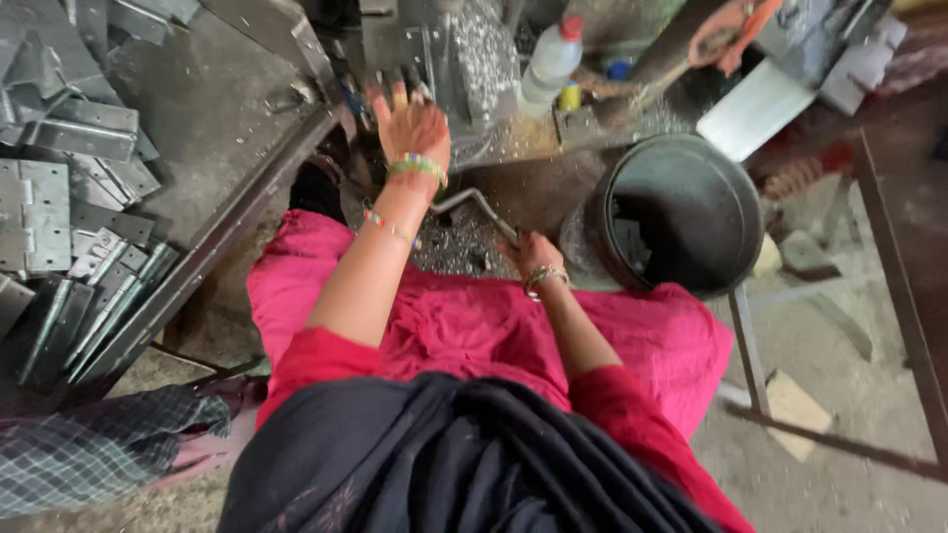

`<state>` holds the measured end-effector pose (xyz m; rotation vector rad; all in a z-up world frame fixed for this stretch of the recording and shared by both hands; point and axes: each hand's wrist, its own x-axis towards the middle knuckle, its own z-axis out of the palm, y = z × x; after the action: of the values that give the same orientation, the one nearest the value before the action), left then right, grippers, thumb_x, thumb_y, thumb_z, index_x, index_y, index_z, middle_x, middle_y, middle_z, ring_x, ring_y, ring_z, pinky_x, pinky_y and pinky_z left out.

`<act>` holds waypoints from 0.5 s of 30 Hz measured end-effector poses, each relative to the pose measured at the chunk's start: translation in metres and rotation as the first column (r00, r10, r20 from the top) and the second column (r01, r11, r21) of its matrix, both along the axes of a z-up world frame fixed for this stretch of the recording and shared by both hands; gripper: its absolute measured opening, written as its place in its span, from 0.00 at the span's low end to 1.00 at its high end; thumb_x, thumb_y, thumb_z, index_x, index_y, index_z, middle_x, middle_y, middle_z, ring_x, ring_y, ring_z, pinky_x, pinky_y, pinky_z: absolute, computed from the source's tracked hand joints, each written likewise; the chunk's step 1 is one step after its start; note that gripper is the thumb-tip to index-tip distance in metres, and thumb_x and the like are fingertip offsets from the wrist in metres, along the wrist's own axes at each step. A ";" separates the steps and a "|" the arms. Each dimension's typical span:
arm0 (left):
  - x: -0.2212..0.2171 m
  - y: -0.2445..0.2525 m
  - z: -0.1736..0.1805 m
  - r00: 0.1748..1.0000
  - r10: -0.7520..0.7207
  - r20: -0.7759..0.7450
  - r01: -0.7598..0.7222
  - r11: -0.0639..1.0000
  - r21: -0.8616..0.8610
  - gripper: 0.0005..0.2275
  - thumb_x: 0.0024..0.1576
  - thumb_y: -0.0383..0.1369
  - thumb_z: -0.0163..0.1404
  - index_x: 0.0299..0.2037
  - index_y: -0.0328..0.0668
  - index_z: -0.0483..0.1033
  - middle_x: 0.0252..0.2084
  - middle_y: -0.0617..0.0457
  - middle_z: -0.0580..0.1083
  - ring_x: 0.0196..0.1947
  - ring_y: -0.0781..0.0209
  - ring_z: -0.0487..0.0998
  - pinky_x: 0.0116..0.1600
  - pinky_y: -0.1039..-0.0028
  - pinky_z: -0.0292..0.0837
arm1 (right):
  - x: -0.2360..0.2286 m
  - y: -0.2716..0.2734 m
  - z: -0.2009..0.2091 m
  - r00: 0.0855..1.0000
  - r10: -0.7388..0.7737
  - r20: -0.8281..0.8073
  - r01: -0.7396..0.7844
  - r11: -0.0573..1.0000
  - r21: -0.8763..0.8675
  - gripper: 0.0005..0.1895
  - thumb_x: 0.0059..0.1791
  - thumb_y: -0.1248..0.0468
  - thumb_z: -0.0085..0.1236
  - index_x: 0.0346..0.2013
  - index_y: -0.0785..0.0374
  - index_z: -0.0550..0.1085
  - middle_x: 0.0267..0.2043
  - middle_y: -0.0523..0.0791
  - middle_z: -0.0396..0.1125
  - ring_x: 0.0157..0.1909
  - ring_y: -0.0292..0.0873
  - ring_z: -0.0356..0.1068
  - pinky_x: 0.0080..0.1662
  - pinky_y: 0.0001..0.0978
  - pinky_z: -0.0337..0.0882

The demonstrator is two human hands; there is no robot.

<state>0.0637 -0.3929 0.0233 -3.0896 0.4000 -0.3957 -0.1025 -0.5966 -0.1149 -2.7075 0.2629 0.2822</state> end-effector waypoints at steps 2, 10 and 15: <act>0.005 0.020 0.000 0.993 -0.012 0.115 0.017 0.999 -0.044 0.15 0.60 0.35 0.44 0.49 0.41 0.83 0.57 0.49 0.77 0.68 0.46 0.63 0.71 0.37 0.36 | 0.011 0.003 0.005 0.995 0.077 0.065 -0.078 0.997 0.011 0.24 0.49 0.43 0.55 0.41 0.61 0.78 0.37 0.56 0.74 0.42 0.60 0.74 0.41 0.52 0.74; 0.047 -0.007 -0.019 0.998 0.053 -0.033 -0.051 0.996 0.074 0.16 0.64 0.35 0.41 0.52 0.42 0.81 0.59 0.49 0.75 0.69 0.45 0.63 0.72 0.36 0.34 | 0.005 0.004 0.032 0.996 -0.090 0.017 0.091 0.989 -0.117 0.20 0.59 0.46 0.48 0.42 0.57 0.78 0.40 0.54 0.75 0.44 0.58 0.76 0.45 0.51 0.74; 0.048 0.010 -0.024 0.996 0.019 0.086 -0.014 0.998 -0.063 0.16 0.64 0.35 0.41 0.54 0.46 0.81 0.59 0.50 0.75 0.69 0.46 0.63 0.71 0.38 0.35 | 0.000 0.005 0.044 1.000 0.002 -0.008 -0.002 0.997 0.082 0.22 0.49 0.42 0.57 0.41 0.58 0.77 0.38 0.53 0.75 0.43 0.59 0.75 0.41 0.53 0.74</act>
<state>0.1113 -0.3832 -0.0002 -3.1194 0.3670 -0.5504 -0.1023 -0.5919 -0.0708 -2.6265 0.2458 0.2987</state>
